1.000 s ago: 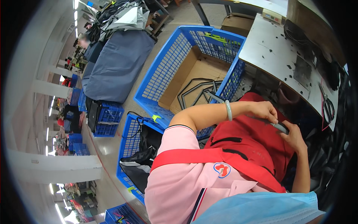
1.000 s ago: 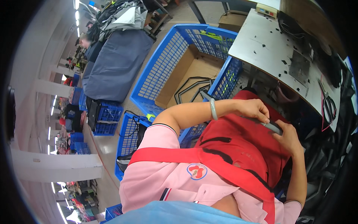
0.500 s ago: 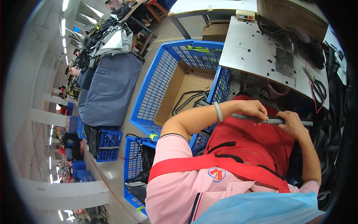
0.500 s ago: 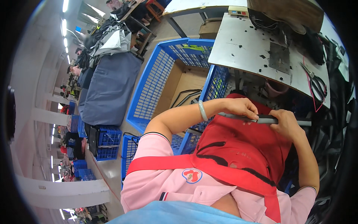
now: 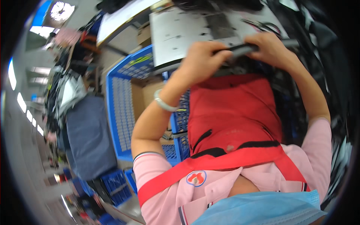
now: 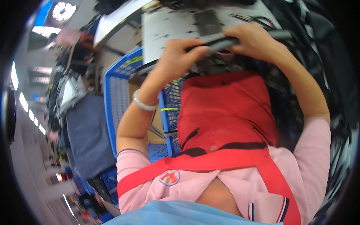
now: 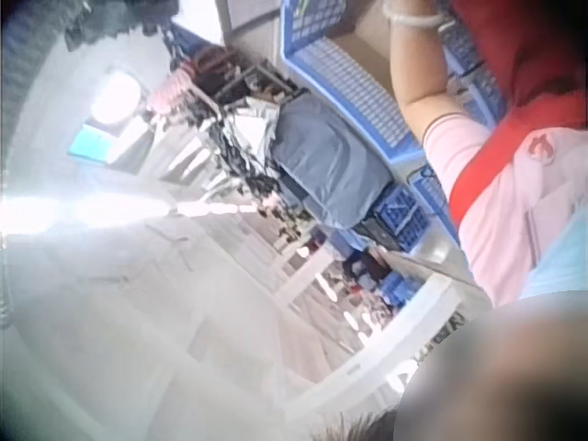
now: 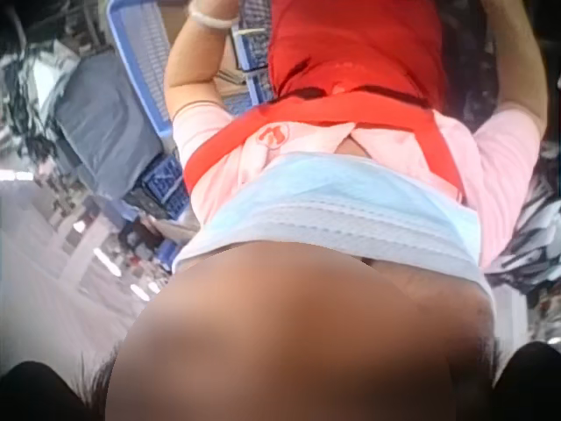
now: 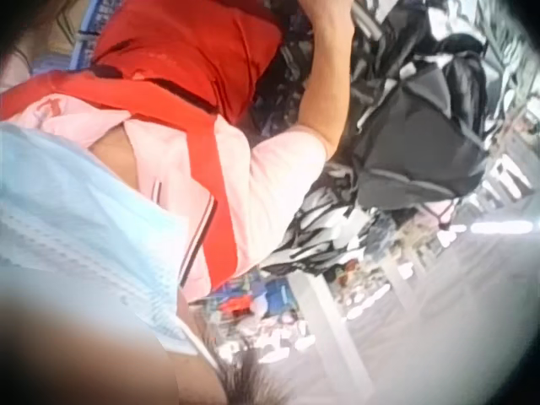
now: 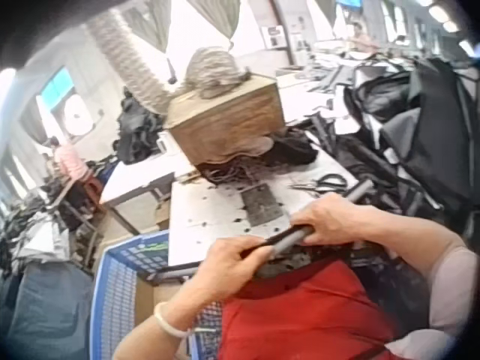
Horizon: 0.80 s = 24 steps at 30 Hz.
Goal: Sewing together fabric panels and piping using an industrial sewing machine.
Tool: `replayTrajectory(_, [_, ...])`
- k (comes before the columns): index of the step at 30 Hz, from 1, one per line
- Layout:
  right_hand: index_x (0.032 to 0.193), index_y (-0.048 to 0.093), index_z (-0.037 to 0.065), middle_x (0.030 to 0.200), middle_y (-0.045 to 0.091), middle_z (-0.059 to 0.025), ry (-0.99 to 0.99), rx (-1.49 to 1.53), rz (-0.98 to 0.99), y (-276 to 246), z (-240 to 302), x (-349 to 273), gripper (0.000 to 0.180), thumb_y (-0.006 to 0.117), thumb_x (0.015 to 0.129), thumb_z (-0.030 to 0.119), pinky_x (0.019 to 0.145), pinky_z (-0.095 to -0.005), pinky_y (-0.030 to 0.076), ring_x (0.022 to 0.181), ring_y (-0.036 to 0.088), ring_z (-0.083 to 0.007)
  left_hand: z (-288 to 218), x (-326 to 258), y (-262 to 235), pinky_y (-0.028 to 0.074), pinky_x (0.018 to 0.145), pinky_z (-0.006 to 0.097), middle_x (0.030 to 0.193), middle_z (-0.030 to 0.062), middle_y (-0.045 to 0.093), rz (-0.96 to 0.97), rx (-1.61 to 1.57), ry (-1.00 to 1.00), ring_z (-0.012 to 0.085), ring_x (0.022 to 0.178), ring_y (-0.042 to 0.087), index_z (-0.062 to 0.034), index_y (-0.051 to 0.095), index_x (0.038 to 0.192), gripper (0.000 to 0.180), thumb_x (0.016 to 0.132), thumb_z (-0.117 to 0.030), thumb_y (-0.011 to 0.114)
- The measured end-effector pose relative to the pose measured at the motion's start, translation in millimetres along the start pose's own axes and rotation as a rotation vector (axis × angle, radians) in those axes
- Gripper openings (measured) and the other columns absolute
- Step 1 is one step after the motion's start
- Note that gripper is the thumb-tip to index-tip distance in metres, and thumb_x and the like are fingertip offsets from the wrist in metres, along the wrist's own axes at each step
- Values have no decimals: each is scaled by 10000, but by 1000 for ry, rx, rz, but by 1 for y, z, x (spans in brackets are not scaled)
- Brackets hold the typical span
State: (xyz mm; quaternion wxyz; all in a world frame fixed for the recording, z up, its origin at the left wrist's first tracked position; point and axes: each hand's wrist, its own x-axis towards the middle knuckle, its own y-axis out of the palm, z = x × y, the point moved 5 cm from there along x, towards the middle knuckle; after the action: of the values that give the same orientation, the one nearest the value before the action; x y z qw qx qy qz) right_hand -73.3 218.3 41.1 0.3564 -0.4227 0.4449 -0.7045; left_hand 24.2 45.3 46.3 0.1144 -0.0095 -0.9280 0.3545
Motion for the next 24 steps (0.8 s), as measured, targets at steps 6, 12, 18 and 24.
replayTrajectory(6, [965, 612, 68, 810, 639, -182, 158, -81, 20, 3, -41, 16, 294, 717, 760, 251, 695, -459, 468, 816, 627, -378, 32, 40, 4, 412, 555, 224, 681, 2, 627, 30, -142, -203, 68, 611, 532, -6, 728, 987, 297, 893, -285, 684])
replayTrajectory(12, [1106, 664, 94, 831, 659, -234, 215, -148, 72, -16, -60, 45, 433, 715, 752, 337, 708, -467, 508, 812, 643, -404, 46, 79, -9, 473, 632, 285, 681, 85, 670, -192, 60, -29, 155, 650, 631, 6, 719, 976, 290, 865, -256, 664])
replayTrajectory(18, [1086, 687, 97, 852, 678, -216, 264, -157, 97, -7, -77, 57, 419, 725, 754, 350, 709, -454, 516, 814, 659, -383, 69, 98, -3, 465, 603, 274, 699, 58, 685, -148, 6, -159, 114, 619, 594, -8, 730, 974, 291, 869, -273, 672])
replayTrajectory(24, [1085, 687, 92, 852, 679, -214, 47, -82, -122, -8, -83, 51, 441, 732, 747, 371, 709, -454, 517, 812, 660, -382, 80, 107, 0, 432, 521, 241, 666, 55, 679, -136, -69, -145, 73, 534, 543, -14, 738, 974, 302, 866, -291, 689])
